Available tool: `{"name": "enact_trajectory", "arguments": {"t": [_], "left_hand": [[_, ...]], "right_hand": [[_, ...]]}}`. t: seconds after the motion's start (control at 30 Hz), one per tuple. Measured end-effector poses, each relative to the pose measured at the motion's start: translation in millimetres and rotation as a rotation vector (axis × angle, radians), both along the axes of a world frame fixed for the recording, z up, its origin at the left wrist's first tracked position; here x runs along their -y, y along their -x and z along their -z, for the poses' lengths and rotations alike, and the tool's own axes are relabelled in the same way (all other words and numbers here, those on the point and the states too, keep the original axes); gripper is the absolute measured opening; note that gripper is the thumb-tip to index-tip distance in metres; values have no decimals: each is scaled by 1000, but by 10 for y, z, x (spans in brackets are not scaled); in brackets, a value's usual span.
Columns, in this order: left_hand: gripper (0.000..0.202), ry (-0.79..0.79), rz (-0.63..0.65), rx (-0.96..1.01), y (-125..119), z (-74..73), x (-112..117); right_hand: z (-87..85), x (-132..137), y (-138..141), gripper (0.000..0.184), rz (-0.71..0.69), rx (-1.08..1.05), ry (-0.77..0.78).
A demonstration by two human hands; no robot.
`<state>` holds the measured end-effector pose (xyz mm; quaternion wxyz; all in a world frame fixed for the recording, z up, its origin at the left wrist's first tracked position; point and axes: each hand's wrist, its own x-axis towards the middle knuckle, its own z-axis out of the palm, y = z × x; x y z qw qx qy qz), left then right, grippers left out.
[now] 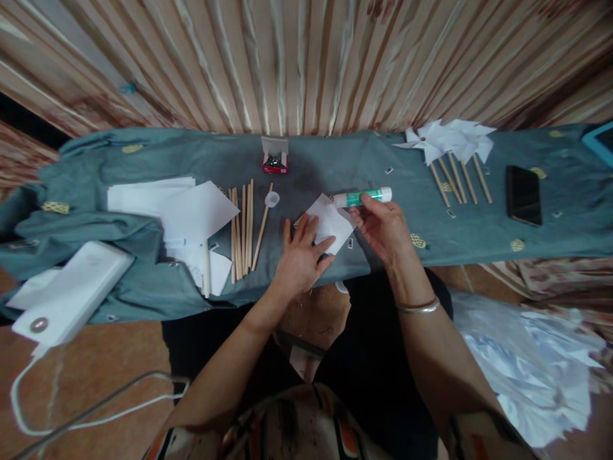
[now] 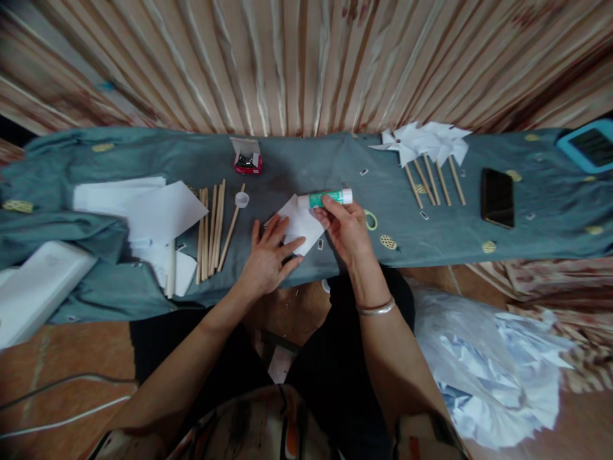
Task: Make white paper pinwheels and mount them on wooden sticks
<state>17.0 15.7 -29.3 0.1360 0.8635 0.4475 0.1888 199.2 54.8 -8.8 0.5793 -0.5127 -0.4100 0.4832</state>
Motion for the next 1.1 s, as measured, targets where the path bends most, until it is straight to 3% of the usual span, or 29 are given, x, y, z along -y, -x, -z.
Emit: {"name": "enact_trajectory", "arguments": {"t": [0.17,0.27,0.4,0.47,0.53,0.67,0.77,0.93,1.1], "left_hand": [[38,-33,18,98,31,23,17],[32,-86,-39,210,126,-21,9],[38,-166,-326,299,364,-124,-137],[47,-178,-481,236,477,-150,-270],[47,-145,-558,154,553,-142,-416],[30,-70,-519,88,576,-100,-642],[23,-81,-500,171,520,-146,-678],[26,5,-340,535,349,-306,-474],[26,151,-256,796,232,-336,-259]], "right_hand": [[-130,9,-35,16,41,-399,87],[-206,34,-24,14,64,-562,160],[-259,61,5,10,62,-641,245],[-264,70,27,8,46,-648,277],[-263,79,50,8,28,-642,284],[-254,110,76,9,-30,-619,243],[-240,135,72,19,-104,-580,197],[-233,162,72,24,-203,-505,200],[-247,200,82,28,-238,-477,208]]}}
